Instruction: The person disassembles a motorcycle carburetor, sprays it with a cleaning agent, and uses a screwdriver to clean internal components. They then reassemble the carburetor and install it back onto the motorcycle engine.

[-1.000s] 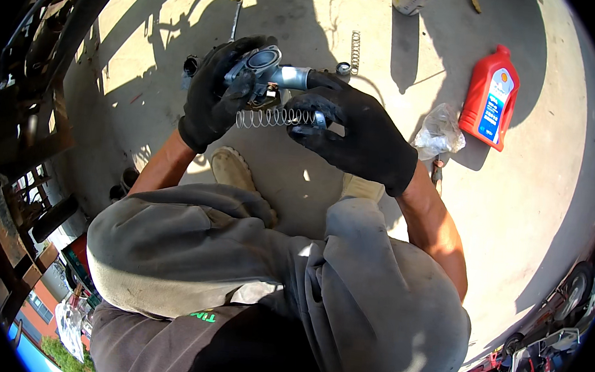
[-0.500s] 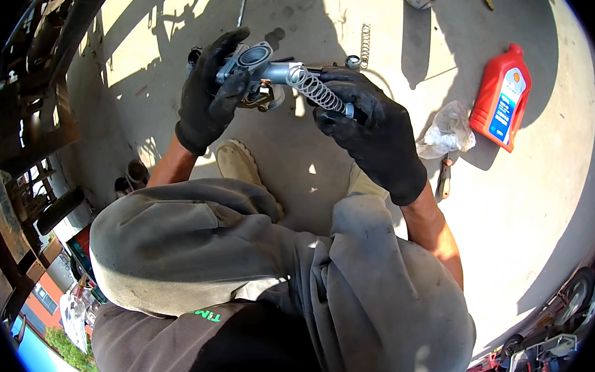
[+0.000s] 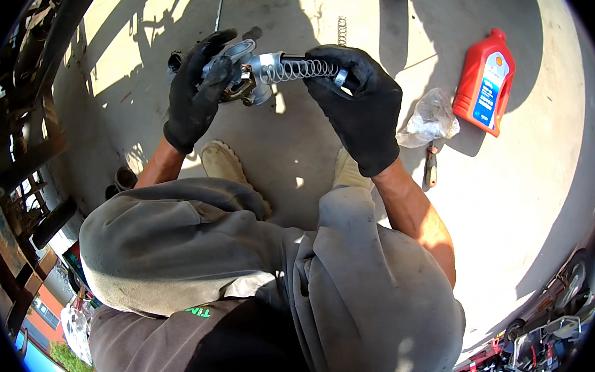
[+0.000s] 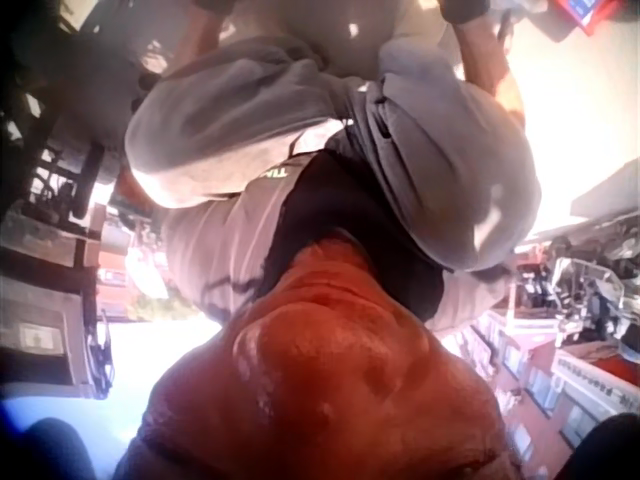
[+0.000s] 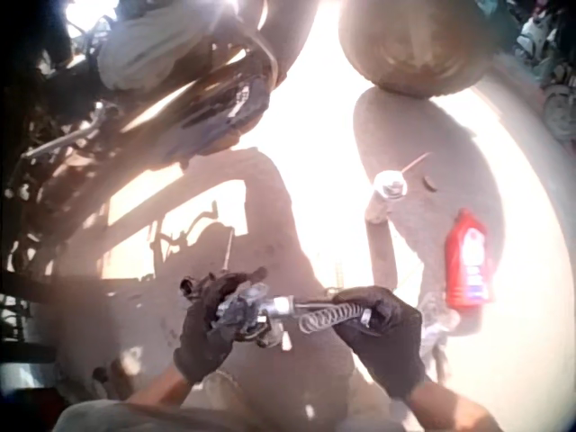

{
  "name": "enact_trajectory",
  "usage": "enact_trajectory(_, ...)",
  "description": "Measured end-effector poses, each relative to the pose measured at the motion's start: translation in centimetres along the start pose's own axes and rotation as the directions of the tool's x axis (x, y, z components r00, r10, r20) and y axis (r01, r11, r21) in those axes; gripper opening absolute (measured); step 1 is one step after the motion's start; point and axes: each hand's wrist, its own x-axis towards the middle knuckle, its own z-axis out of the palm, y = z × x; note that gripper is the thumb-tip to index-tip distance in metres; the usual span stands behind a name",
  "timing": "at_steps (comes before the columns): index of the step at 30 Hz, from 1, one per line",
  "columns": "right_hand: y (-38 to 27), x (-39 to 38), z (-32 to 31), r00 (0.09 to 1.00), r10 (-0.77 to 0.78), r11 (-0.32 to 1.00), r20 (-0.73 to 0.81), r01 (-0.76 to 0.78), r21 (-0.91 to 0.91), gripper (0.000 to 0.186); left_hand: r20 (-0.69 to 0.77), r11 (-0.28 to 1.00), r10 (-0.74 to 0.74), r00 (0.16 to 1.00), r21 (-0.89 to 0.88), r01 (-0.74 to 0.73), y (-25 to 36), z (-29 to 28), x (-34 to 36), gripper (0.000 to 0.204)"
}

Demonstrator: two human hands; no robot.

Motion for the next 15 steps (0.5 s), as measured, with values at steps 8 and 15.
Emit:
enact_trajectory(8,3.2,0.9,-3.5,0.95,0.312,0.813,-0.014,-0.26,0.52,0.033,0.025,0.896,-0.443,0.896,-0.008,0.443,-7.9,-0.1,4.5,0.049)
enact_trajectory(15,3.8,-0.1,-3.7,0.934,0.358,0.824,0.006,-0.319,0.468,0.033,-0.02,0.876,-0.329,0.944,0.365,0.314,-13.7,1.9,7.9,0.057)
